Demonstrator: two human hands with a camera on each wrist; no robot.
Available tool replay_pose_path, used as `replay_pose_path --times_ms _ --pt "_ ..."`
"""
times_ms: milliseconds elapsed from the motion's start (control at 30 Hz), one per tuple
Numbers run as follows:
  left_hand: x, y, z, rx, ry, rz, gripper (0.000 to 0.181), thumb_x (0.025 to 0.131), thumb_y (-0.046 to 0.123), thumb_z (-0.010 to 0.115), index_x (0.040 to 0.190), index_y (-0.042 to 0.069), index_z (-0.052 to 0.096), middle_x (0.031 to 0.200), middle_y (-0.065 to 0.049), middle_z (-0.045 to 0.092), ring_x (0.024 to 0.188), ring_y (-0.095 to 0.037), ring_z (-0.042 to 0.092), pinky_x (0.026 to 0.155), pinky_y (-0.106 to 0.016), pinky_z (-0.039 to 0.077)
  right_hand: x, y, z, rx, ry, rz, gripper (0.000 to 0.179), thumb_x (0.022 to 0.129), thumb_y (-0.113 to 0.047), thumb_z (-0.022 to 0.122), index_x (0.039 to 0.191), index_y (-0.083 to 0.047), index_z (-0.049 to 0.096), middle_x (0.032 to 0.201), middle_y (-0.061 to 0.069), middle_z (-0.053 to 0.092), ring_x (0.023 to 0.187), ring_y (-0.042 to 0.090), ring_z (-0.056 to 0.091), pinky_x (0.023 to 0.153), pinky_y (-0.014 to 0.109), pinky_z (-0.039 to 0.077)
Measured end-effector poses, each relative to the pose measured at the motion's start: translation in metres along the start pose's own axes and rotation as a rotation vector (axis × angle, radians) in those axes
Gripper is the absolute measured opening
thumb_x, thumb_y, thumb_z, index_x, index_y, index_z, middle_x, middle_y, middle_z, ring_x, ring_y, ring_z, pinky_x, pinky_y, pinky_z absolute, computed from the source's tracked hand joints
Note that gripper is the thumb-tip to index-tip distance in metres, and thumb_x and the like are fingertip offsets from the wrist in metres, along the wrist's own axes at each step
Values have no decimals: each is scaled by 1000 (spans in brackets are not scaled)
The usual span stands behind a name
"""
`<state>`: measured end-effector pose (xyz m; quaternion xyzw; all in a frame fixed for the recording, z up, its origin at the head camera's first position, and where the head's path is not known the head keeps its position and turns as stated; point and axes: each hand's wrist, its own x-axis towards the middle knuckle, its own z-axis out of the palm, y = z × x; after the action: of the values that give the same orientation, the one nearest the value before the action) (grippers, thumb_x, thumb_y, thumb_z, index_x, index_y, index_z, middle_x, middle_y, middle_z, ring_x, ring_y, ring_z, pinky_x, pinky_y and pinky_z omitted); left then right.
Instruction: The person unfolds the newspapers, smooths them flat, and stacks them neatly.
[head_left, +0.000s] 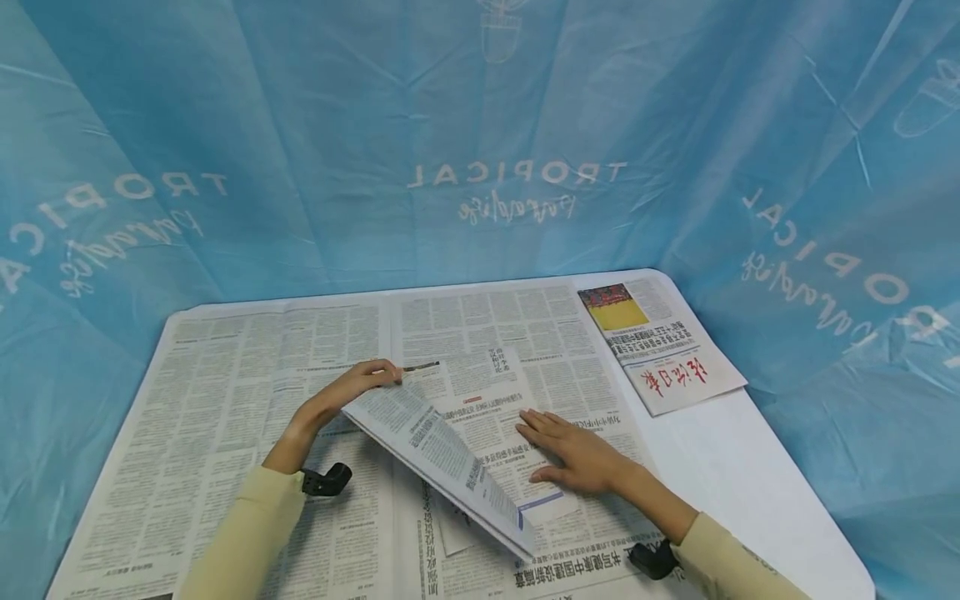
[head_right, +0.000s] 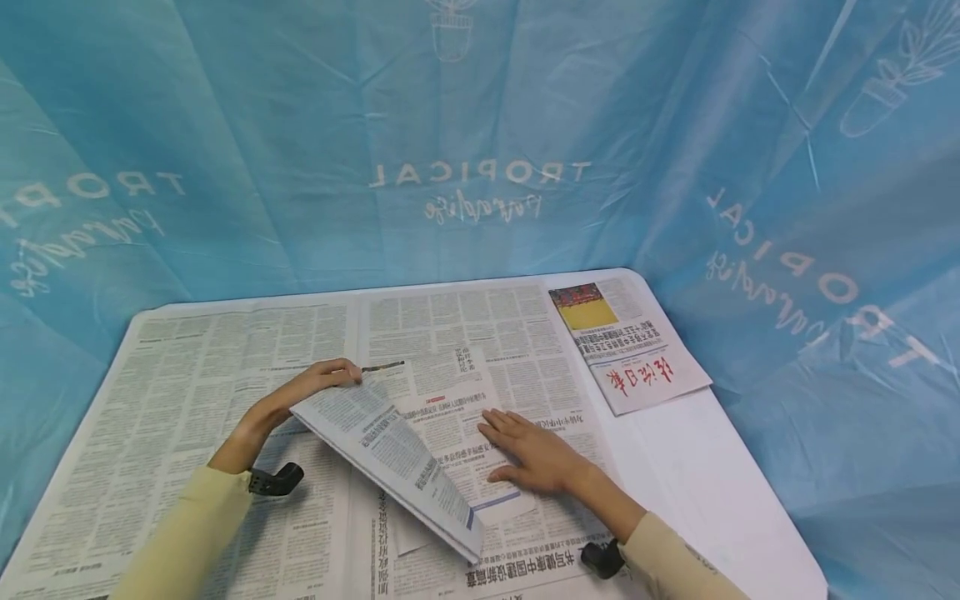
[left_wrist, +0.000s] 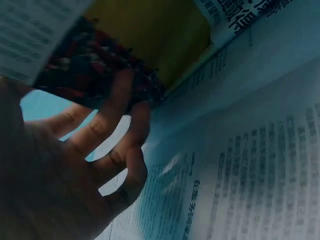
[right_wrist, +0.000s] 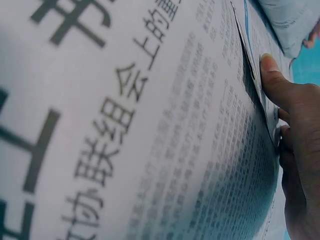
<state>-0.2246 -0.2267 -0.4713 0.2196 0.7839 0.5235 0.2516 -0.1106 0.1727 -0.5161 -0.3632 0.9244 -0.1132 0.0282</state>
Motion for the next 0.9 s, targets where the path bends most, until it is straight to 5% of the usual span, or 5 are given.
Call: replay_pose_path --times_ms 200,433,600,733,900 --pt "-12 -7 -7 34 -67 -21 26 99 19 58 115 -1 55 118 -23 54 80 -18 54 75 -37 43 -7 7 -1 12 4 33 78 92 -57 54 152 -11 34 158 9 31 144 33 32 113 47 31" --pt "-37 -17 -17 115 -35 -21 26 94 18 66 113 2 58 144 -28 36 101 -35 60 77 -37 45 -20 17 -4 16 28 35 78 91 -54 59 151 -10 36 157 10 33 142 35 35 110 49 33" --pt "-50 -19 -24 197 60 -35 28 89 12 71 110 -2 57 119 -31 54 75 -22 57 65 -34 46 -26 20 -7 4 41 38 78 89 -53 61 150 -9 38 156 11 35 141 36 36 109 49 34" --pt "-53 -22 -26 285 169 -42 26 88 9 72 108 -1 60 115 -30 55 78 -24 55 66 -35 45 -31 19 -9 2 34 51 78 89 -53 61 150 -9 38 156 12 36 141 36 35 110 49 33" --pt "-53 -31 -17 562 359 -85 19 85 10 74 101 4 65 86 -16 57 73 -26 49 70 -44 36 -40 15 -17 9 -9 104 78 90 -55 59 150 -10 39 156 11 35 142 35 34 111 48 33"
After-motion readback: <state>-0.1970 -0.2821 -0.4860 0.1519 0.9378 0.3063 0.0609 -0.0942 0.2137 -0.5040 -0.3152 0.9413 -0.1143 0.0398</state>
